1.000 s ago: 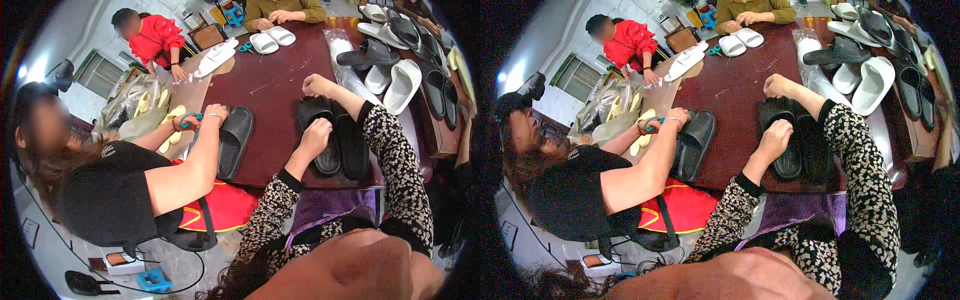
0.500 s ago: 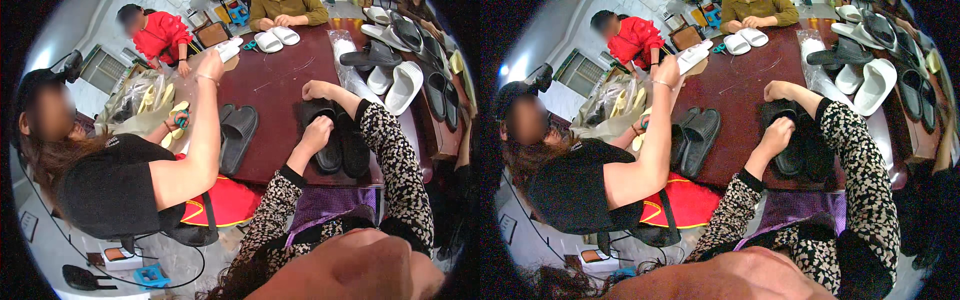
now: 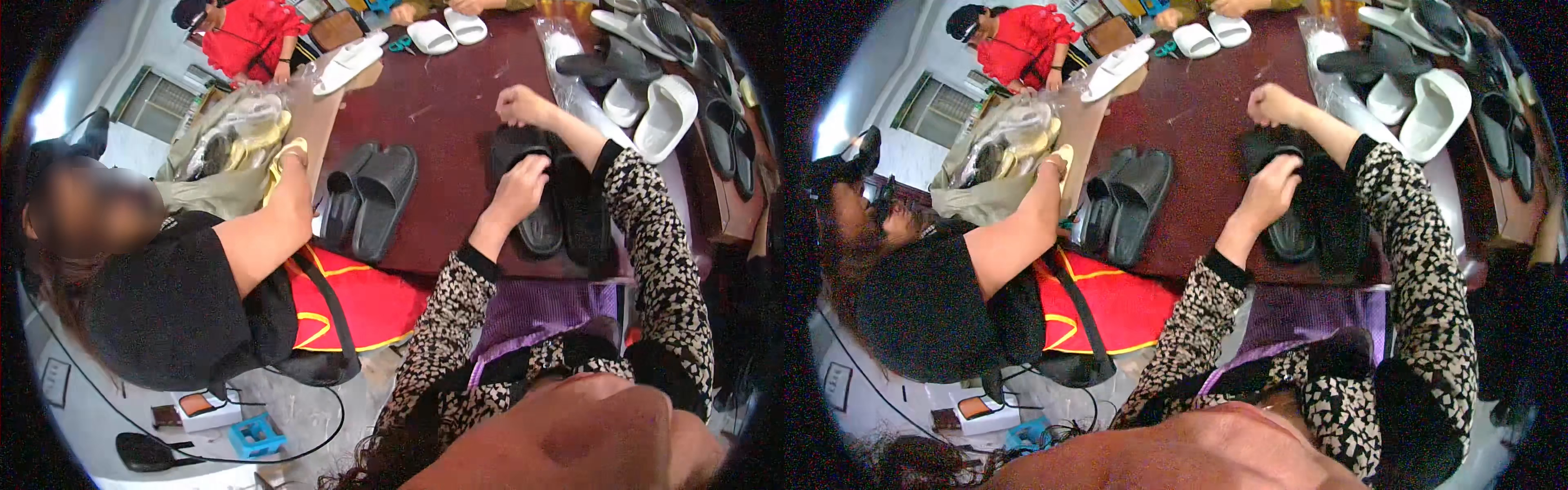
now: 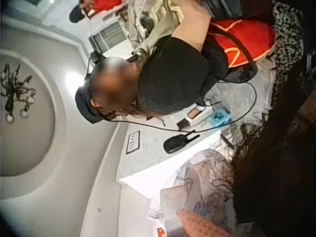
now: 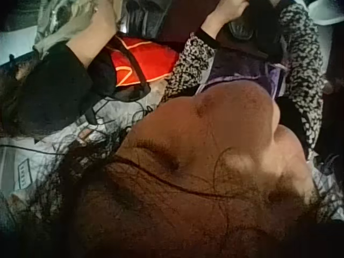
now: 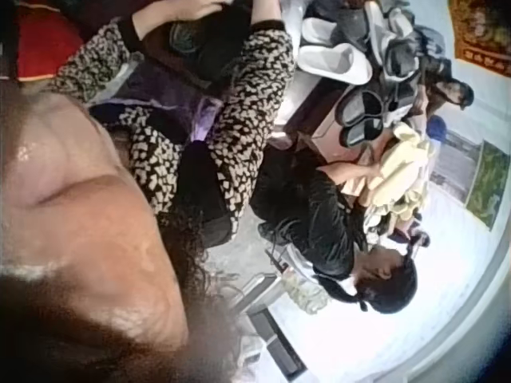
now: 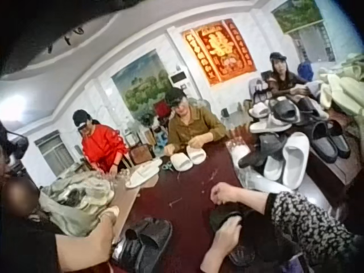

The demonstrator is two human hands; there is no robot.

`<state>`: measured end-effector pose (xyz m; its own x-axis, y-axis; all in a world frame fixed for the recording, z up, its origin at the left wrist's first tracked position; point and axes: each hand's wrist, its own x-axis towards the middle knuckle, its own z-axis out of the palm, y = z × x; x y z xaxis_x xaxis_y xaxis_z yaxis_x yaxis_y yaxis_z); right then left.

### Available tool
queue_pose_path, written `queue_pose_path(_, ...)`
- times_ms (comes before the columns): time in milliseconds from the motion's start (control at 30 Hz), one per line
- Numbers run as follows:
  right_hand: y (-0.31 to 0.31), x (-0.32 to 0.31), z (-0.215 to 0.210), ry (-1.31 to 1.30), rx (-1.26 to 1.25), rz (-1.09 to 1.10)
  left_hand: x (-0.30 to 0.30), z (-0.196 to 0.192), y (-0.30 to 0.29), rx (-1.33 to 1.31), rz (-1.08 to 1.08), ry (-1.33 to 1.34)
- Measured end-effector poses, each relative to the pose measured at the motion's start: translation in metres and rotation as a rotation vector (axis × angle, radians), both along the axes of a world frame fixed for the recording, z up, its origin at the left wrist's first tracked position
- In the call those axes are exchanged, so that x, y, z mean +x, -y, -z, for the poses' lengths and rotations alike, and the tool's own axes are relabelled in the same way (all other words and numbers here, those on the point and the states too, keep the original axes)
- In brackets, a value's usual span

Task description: Trimming loose threads and inspecting slippers in a manufacturing setting.

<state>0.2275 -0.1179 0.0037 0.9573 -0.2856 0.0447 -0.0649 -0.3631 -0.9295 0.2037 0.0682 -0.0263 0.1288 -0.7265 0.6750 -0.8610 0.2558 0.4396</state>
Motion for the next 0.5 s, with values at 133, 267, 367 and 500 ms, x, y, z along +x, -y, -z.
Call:
queue_pose_path(133, -0.006, -0.005, -0.010, 0.137, 0.009, 0.007, 0.021, -0.011, 0.000, -0.268, -0.059, -0.102)
queue_pose_path(267, -0.006, -0.011, -0.015, 0.412, 0.028, 0.006, 0.041, -0.041, -0.003, -0.221, -0.203, -0.313)
queue_pose_path(367, -0.018, -0.015, -0.022, 0.521, -0.044, -0.019, 0.065, -0.059, 0.006, -0.184, -0.285, -0.248)
queue_pose_path(500, -0.041, -0.022, -0.042, 0.476, -0.091, 0.070, 0.090, -0.065, 0.016, -0.029, -0.089, -0.560)
